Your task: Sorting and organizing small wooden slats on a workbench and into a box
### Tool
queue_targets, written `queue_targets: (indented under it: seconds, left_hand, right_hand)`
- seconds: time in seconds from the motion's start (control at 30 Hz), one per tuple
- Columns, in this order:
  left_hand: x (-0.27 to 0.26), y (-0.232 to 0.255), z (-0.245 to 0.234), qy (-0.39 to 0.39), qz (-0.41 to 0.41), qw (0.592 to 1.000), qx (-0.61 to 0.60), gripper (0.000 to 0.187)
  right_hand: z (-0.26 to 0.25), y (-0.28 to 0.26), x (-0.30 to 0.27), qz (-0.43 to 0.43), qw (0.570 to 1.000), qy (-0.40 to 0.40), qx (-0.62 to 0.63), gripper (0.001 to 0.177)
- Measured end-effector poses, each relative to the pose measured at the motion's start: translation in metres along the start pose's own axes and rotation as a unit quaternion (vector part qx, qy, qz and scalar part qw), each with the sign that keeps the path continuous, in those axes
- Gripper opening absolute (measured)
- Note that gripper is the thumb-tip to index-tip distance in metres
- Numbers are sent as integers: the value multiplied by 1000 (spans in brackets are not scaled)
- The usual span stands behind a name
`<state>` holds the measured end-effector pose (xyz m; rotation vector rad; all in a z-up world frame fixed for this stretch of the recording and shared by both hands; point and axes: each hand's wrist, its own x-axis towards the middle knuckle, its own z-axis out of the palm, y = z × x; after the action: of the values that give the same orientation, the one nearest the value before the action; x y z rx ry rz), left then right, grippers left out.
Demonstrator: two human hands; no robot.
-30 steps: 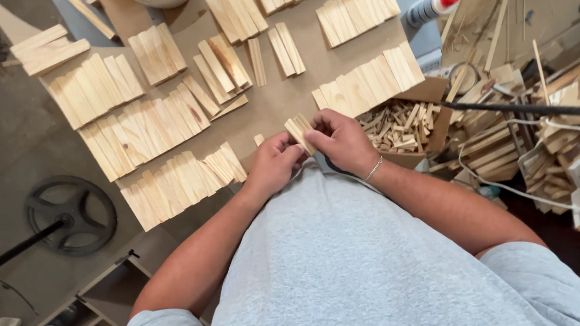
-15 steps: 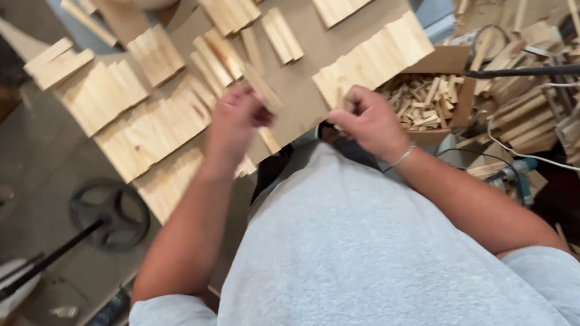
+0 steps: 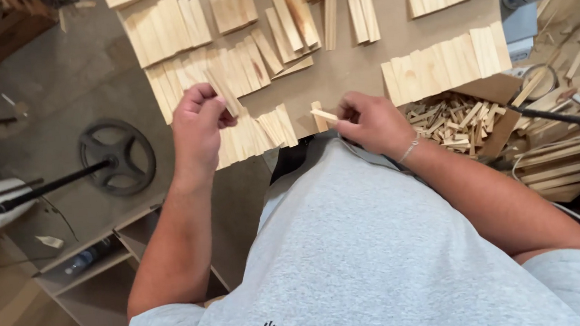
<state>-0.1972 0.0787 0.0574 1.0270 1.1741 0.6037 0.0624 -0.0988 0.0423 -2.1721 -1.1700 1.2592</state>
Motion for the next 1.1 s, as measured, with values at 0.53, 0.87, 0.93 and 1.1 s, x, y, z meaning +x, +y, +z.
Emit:
queue_targets:
  seconds: [0.53,0.87,0.93,1.1]
  left_hand:
    - [-14,-51,62,-101,-35,897,428,17]
    - [-26,-37,39,-96,109,902,407,28]
    - [-28,-58,24,-58,259,859,437,36]
    - [-30,-100,12,-54,440,766,465,52]
  right_hand:
    - [37,-8,29,-256,913,216,-234,24]
    - [49,-21,27,28,976,-82,199,20]
    - [50,-19,26,45,971,-103,213,21]
    - [61,-6,35,98,843,-170,502,23]
